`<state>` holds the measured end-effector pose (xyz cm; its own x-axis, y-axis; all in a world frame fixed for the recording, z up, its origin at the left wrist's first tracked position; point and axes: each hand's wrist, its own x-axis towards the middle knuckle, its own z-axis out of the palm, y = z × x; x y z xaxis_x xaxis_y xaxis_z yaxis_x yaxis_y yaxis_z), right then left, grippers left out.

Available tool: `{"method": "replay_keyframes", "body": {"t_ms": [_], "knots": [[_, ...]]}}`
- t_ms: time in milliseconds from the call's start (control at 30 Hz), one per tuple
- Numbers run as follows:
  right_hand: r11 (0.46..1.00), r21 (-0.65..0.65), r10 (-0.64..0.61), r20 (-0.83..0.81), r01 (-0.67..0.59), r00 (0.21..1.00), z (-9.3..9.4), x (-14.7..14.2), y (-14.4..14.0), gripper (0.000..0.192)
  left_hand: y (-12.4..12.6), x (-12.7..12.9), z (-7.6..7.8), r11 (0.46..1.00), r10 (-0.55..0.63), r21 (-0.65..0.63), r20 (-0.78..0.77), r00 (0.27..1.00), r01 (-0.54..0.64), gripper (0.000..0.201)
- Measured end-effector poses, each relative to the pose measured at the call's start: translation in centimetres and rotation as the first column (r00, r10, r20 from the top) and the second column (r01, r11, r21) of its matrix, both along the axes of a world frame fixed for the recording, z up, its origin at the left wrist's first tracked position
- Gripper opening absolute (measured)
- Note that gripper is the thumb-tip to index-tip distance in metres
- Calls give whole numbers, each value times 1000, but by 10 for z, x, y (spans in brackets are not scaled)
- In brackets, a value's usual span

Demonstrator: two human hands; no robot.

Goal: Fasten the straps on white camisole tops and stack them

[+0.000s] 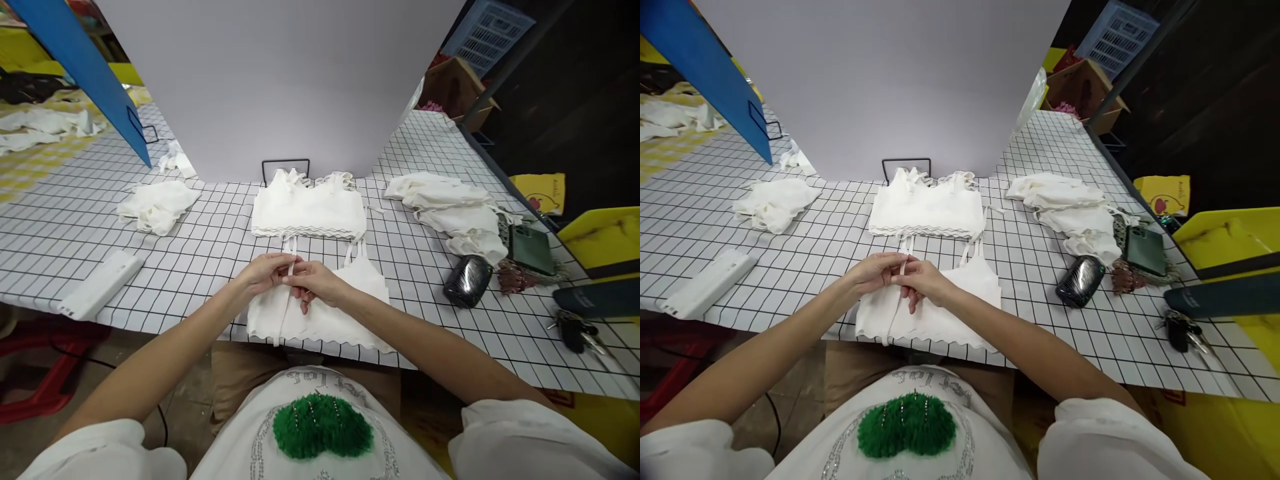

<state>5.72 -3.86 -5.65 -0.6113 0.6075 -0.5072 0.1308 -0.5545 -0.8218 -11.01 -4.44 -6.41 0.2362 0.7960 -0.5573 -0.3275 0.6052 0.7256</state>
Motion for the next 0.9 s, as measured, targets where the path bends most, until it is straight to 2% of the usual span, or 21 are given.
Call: {"method": "replay_keyframes", "body": {"t_ms": [67,133,233,300,367,433,533,600,633,700,767,800,900], "knots": [[999,-9,34,-33,-35,999,-1,-3,-10,40,1,2,0,1000,-12,11,-4,1000,13,7],[991,24,134,-52,-133,990,4,-2,-25,41,3,4,0,1000,20,2,14,1000,-20,5],[937,128,337,-75,-326,938,20,6,-48,39,4,8,0,996,90,-26,28,996,-89,9],[915,153,389,-89,-374,917,30,11,-55,39,3,9,1,993,110,-34,34,993,-109,11],[943,144,317,-97,-302,944,36,15,-51,42,-2,8,3,997,64,-49,63,996,-61,14],[978,142,167,-103,-152,981,36,18,-37,45,-11,6,7,997,-29,-66,106,994,36,20],[982,189,6,-116,16,993,29,22,-12,43,-29,1,12,992,-100,-65,126,987,109,30],[972,226,-44,-115,69,992,25,25,0,40,-40,-1,14,999,-35,9,30,999,34,33],[966,242,-61,-116,88,991,24,26,4,38,-44,-2,14,996,30,86,-55,998,-26,35],[952,274,-104,-136,138,985,25,28,10,35,-48,-2,17,942,208,308,-234,950,-131,38],[926,318,-154,-170,202,973,28,28,13,36,-48,0,21,880,304,457,-325,895,-133,38],[908,349,-174,-184,229,968,30,27,14,36,-46,3,24,874,294,473,-336,895,-109,37],[847,468,-191,-174,251,966,32,25,16,34,-40,14,33,902,206,426,-281,937,-70,34]]}}
